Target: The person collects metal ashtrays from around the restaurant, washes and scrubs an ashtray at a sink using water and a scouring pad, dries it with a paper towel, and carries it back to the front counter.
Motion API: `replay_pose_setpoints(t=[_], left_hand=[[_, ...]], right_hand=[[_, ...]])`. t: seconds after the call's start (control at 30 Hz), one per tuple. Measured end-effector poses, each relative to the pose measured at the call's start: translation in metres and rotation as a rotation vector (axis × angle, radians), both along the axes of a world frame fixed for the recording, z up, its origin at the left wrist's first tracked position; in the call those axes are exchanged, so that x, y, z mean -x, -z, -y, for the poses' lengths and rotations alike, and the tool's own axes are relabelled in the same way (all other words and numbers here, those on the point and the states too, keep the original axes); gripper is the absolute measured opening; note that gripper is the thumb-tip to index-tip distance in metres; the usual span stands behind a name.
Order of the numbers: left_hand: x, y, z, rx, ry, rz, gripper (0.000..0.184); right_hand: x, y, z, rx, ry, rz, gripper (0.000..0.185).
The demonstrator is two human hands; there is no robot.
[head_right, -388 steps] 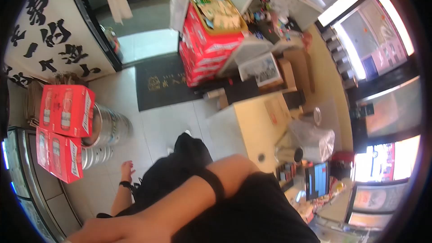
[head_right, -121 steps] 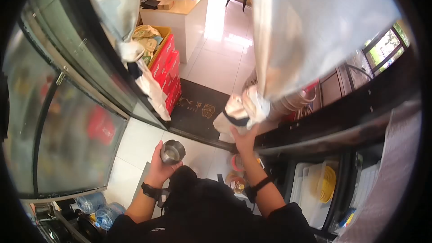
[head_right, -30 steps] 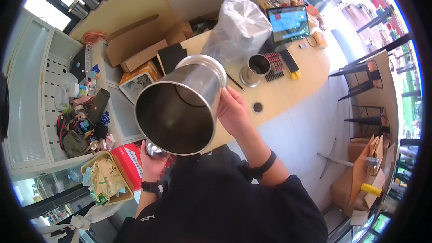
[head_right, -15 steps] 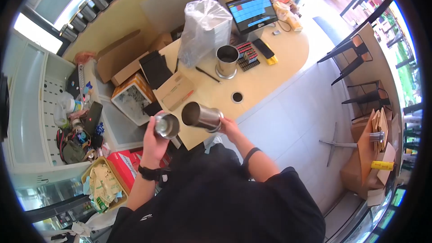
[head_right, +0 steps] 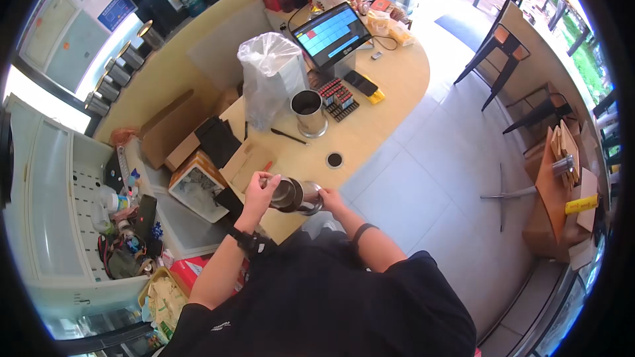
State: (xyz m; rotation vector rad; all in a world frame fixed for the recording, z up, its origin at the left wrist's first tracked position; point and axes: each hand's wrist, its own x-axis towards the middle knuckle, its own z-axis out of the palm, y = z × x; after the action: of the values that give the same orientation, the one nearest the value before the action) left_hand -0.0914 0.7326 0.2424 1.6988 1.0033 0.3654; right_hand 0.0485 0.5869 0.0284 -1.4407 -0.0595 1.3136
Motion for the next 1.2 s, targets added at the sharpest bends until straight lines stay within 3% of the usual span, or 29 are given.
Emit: replay_pose_setpoints(t=[0.07,0.17,0.23,0.27,0.33,0.4,0.47,0.5,0.53,0.57,0.67,0.77,0.83,0.9,0.93,1.0,1.2], left_hand=[[-0.007,-0.007,0.007,-0.101,0.066,-0.058,0.049],[-0.016,-0.003,0.018,-0.309,0.146,-0.107,0.049],[-0.016,0.009,0.023,-0.598,0.272,-0.080,0.046],[-0.017,0.011,0.026,-0.615,0.321,-0.100,0.045],[-0.023,0.006,0.031,-0.646,0.369,-0.151,0.044],[-0.029,0.012,0.037,-0.733,0.362,-0.190,0.044],[-0.033,0.021,0.035,-0.816,0.275,-0.211,0.043],[-0.035,0.019,0.034,-0.867,0.390,-0.327,0.037],[-0.038,0.019,0.034,-0.907,0.518,-0.444,0.031],[-0.040,0.024,0.034,-0.901,0.479,-0.447,0.031],[-0.046,0.043,0.031,-1.056,0.524,-0.420,0.017],[-0.048,0.046,0.026,-1.007,0.526,-0.362,0.017],[-0.046,0.040,0.018,-0.939,0.492,-0.289,0.016],[-0.040,0.022,0.004,-0.781,0.382,0.248,0.012],[-0.027,-0.010,-0.004,-0.627,0.303,0.328,0.010],[-0.002,-0.033,-0.032,-0.542,0.171,0.329,0.010],[0.089,-0.043,-0.193,-0.644,-0.160,0.183,0.010]], right_hand=[[-0.005,0.029,0.000,0.081,-0.001,0.412,0.029],[-0.005,-0.017,-0.001,0.198,-0.023,0.786,0.027],[-0.010,-0.015,-0.003,0.146,-0.062,0.930,0.027],[-0.013,-0.011,-0.004,0.096,-0.105,1.070,0.028],[-0.022,-0.042,-0.003,0.081,-0.272,0.894,0.033],[-0.017,-0.026,0.000,-0.163,0.064,0.324,0.039],[-0.007,-0.101,0.004,-0.216,0.006,0.396,0.048],[-0.007,-0.118,0.006,-0.221,-0.044,0.464,0.046],[-0.011,-0.109,0.007,-0.243,-0.123,0.596,0.042],[-0.015,-0.106,0.006,-0.265,-0.192,0.727,0.039],[-0.011,-0.131,-0.002,-0.156,-0.265,0.580,0.036],[-0.006,-0.147,-0.015,-0.191,-0.160,0.474,0.025],[-0.014,-0.146,-0.023,-0.161,-0.135,0.567,0.023],[-0.039,-0.105,-0.025,-0.154,-0.130,0.837,0.024],[-0.036,-0.128,-0.029,-0.113,-0.076,0.764,0.025],[-0.036,-0.169,-0.039,-0.082,-0.027,0.702,0.029],[-0.065,-0.154,-0.044,0.101,0.084,0.734,0.032]])
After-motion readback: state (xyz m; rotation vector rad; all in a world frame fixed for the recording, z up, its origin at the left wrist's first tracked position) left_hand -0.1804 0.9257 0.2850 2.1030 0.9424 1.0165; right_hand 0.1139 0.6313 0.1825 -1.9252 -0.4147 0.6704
